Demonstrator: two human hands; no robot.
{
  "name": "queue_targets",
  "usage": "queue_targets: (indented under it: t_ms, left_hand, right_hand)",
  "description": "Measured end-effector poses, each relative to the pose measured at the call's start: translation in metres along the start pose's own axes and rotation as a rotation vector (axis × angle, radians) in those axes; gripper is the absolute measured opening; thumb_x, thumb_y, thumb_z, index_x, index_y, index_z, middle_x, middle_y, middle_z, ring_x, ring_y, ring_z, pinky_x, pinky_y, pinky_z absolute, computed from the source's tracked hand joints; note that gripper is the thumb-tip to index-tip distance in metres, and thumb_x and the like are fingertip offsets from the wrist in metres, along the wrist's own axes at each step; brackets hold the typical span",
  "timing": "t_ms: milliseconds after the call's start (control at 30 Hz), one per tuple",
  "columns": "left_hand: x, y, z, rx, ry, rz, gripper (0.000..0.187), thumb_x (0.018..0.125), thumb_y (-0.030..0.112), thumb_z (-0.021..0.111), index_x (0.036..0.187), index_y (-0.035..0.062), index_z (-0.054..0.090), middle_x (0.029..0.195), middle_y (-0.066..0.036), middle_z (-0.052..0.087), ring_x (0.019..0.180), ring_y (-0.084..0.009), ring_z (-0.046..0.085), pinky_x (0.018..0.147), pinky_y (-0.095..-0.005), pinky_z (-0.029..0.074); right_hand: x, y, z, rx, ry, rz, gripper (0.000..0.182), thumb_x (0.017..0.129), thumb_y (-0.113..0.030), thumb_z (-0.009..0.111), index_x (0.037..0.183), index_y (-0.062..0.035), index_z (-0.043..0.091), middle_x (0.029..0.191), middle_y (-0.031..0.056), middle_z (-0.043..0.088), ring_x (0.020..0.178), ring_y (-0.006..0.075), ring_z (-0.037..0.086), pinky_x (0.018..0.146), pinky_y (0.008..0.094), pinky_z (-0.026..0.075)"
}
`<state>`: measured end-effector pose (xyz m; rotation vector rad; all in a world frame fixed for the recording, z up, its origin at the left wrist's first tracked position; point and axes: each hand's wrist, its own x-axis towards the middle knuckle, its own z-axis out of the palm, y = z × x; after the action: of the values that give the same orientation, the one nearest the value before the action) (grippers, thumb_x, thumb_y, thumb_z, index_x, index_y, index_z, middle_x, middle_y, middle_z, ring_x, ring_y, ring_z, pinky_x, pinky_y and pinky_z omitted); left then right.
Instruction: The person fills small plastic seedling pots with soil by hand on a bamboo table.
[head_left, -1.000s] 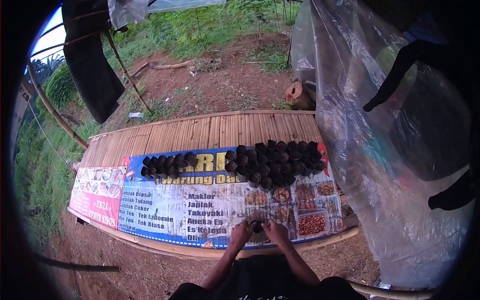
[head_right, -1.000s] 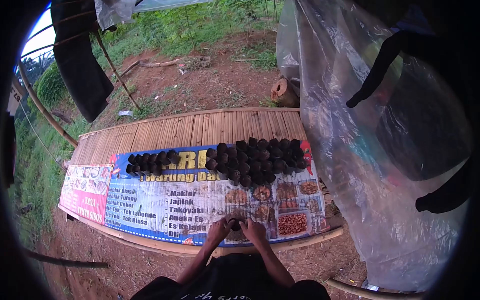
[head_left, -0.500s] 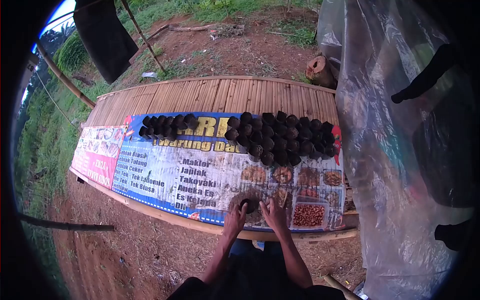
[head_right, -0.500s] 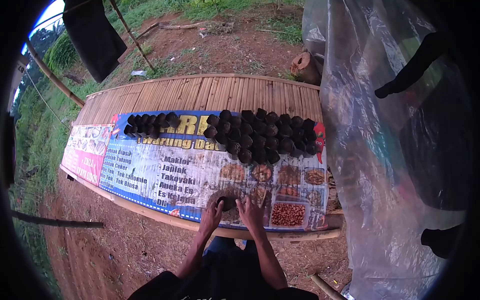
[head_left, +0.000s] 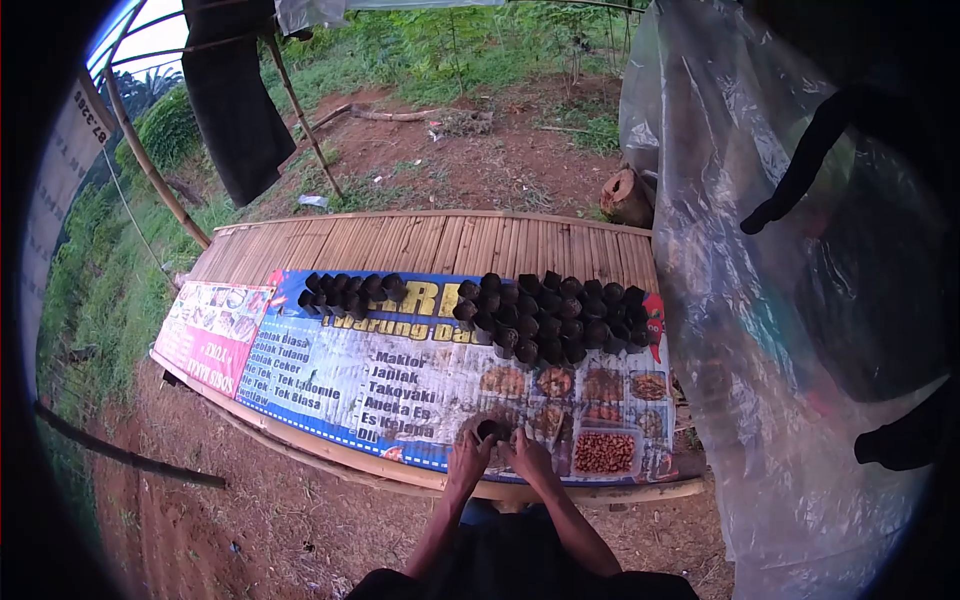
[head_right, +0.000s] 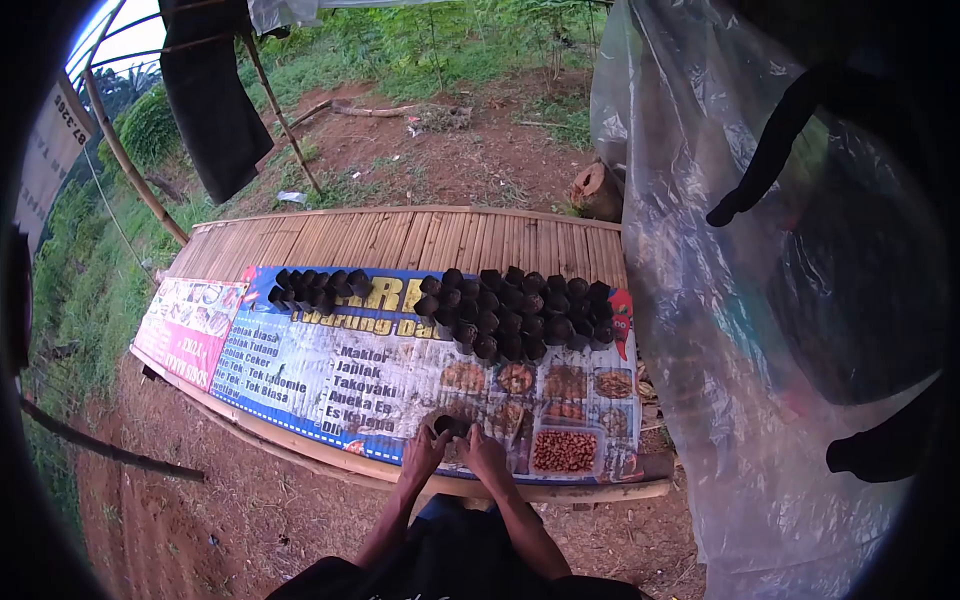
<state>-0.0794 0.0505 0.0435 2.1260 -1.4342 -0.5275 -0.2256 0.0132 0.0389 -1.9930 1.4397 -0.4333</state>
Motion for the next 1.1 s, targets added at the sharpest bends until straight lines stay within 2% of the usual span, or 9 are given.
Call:
queue_targets:
  t_ms: [67, 200, 267, 433, 667, 733, 900, 1033, 1100]
  left_hand:
    - [0.006, 0.006, -0.013, -0.04, -0.017, -0.035, 0.049, 0.083, 0.047, 0.06, 0.091, -0.0014, 0.058, 0.076, -0.028, 0.063, 0.073, -0.043, 0.064, 0.064, -0.0508, 0.05]
    - [0.012, -0.004, -0.01, -0.039, -0.069, -0.06, 0.046, 0.082, 0.046, 0.062, 0.092, 0.0012, 0.059, 0.08, -0.029, 0.064, 0.077, -0.0434, 0.063, 0.068, -0.0514, 0.05]
    - [0.019, -0.017, -0.003, 0.002, -0.134, 0.007, 0.046, 0.08, 0.046, 0.063, 0.094, 0.0021, 0.059, 0.081, -0.028, 0.064, 0.078, -0.0444, 0.063, 0.069, -0.0518, 0.05]
    - [0.028, -0.027, 0.003, -0.025, -0.196, 0.076, 0.032, 0.081, 0.028, 0.061, 0.101, 0.0029, 0.063, 0.084, -0.026, 0.065, 0.081, -0.0442, 0.062, 0.075, -0.0525, 0.049]
    - [0.041, -0.026, 0.0, -0.023, -0.263, 0.034, 0.034, 0.083, 0.032, 0.058, 0.1, 0.0028, 0.063, 0.086, -0.027, 0.064, 0.082, -0.0443, 0.062, 0.074, -0.0523, 0.049]
    - [0.042, -0.015, -0.013, 0.007, -0.3, 0.042, 0.04, 0.084, 0.039, 0.056, 0.095, 0.0022, 0.065, 0.087, -0.03, 0.064, 0.086, -0.0448, 0.062, 0.077, -0.0526, 0.05]
    - [0.056, -0.026, -0.009, 0.002, -0.37, 0.149, 0.025, 0.078, 0.019, 0.051, 0.09, 0.0015, 0.064, 0.083, -0.031, 0.062, 0.08, -0.0473, 0.061, 0.074, -0.0563, 0.048]
    - [0.069, -0.031, -0.014, -0.023, -0.384, 0.232, 0.023, 0.079, 0.018, 0.051, 0.089, 0.0001, 0.062, 0.082, -0.031, 0.062, 0.079, -0.0463, 0.061, 0.071, -0.0557, 0.048]
    - [0.074, -0.035, -0.012, -0.044, -0.396, 0.356, 0.02, 0.079, 0.015, 0.051, 0.088, -0.0001, 0.06, 0.079, -0.029, 0.062, 0.077, -0.0454, 0.061, 0.067, -0.0545, 0.049]
  right_hand:
    - [0.007, 0.0, 0.004, -0.021, 0.074, -0.048, 0.041, 0.087, -0.045, 0.055, 0.098, -0.0057, 0.047, 0.076, 0.0204, 0.064, 0.072, 0.0419, 0.062, 0.061, 0.0504, 0.047]
    - [0.006, -0.002, 0.01, -0.066, 0.076, -0.041, 0.039, 0.086, -0.044, 0.056, 0.097, -0.007, 0.049, 0.07, 0.0217, 0.063, 0.068, 0.0424, 0.063, 0.059, 0.0515, 0.048]
    - [0.011, -0.004, 0.011, -0.08, 0.066, -0.016, 0.038, 0.085, -0.044, 0.056, 0.095, -0.0076, 0.052, 0.068, 0.0231, 0.062, 0.068, 0.0437, 0.063, 0.06, 0.0522, 0.049]
    - [0.015, -0.006, 0.016, -0.15, 0.05, 0.016, 0.039, 0.086, -0.044, 0.055, 0.095, -0.0069, 0.056, 0.069, 0.0234, 0.063, 0.07, 0.0441, 0.063, 0.064, 0.0521, 0.05]
    - [0.028, -0.012, 0.022, -0.212, 0.052, 0.121, 0.035, 0.086, -0.042, 0.054, 0.094, -0.0084, 0.062, 0.075, 0.0232, 0.065, 0.074, 0.0428, 0.064, 0.069, 0.0502, 0.051]
    - [0.03, -0.011, 0.023, -0.221, 0.064, 0.135, 0.034, 0.086, -0.04, 0.054, 0.093, -0.0086, 0.063, 0.076, 0.0226, 0.065, 0.075, 0.0422, 0.064, 0.069, 0.0497, 0.051]
    - [0.032, -0.009, 0.02, -0.182, 0.069, 0.182, 0.029, 0.084, -0.036, 0.055, 0.089, -0.0089, 0.066, 0.077, 0.0213, 0.066, 0.077, 0.0403, 0.064, 0.07, 0.0483, 0.051]
    - [0.023, -0.009, 0.022, -0.097, 0.13, 0.222, 0.027, 0.081, -0.033, 0.059, 0.083, -0.0078, 0.067, 0.078, 0.0191, 0.066, 0.077, 0.0394, 0.064, 0.07, 0.0482, 0.051]
    - [0.015, -0.008, 0.029, -0.055, 0.146, 0.242, 0.026, 0.08, -0.033, 0.06, 0.082, -0.0074, 0.067, 0.078, 0.0185, 0.066, 0.077, 0.0393, 0.064, 0.07, 0.0481, 0.051]
